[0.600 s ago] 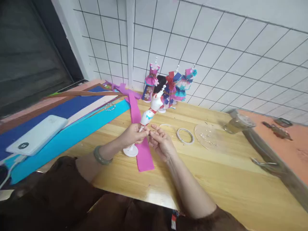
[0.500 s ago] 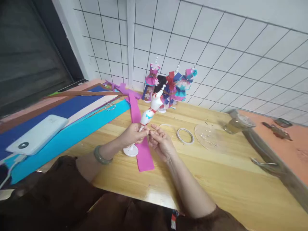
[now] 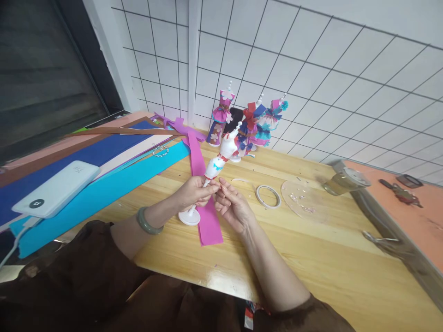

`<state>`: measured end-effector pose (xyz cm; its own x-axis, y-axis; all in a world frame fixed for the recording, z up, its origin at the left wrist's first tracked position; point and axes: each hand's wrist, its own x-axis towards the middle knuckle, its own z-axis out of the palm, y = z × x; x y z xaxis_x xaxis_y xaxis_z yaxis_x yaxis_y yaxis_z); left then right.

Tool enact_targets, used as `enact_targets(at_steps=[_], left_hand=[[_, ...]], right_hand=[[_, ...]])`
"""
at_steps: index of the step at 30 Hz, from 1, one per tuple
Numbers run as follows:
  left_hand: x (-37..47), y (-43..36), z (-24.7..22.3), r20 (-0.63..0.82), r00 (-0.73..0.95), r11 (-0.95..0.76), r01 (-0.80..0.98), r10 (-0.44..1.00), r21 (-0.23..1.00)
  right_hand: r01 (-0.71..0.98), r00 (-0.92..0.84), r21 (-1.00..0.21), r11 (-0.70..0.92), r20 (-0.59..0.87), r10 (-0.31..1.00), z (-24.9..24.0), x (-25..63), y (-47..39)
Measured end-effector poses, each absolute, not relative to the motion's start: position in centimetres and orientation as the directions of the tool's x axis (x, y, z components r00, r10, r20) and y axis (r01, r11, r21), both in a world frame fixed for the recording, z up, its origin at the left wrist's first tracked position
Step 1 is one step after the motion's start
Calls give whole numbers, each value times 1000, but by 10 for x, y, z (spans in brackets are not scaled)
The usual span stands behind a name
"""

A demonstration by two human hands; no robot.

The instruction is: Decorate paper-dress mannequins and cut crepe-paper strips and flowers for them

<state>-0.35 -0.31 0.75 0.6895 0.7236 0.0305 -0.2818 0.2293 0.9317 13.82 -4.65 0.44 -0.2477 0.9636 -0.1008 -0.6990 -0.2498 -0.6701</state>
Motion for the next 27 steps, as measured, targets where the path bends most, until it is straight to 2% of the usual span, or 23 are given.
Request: enact_targets(at_steps=[9, 22, 27], left_hand=[[-1, 0, 2, 28, 641, 182, -259, 767, 948], [-1, 2, 1, 19, 620, 133, -199, 785, 971], [-1, 2, 0, 33, 636, 160, -243, 771, 957]], right_hand=[[-676, -220, -705, -213, -83, 972, 2, 137, -47], [-667, -304, -677, -310, -133, 943, 2, 135, -48], [-687, -228, -682, -251, -125, 966, 2, 134, -48]])
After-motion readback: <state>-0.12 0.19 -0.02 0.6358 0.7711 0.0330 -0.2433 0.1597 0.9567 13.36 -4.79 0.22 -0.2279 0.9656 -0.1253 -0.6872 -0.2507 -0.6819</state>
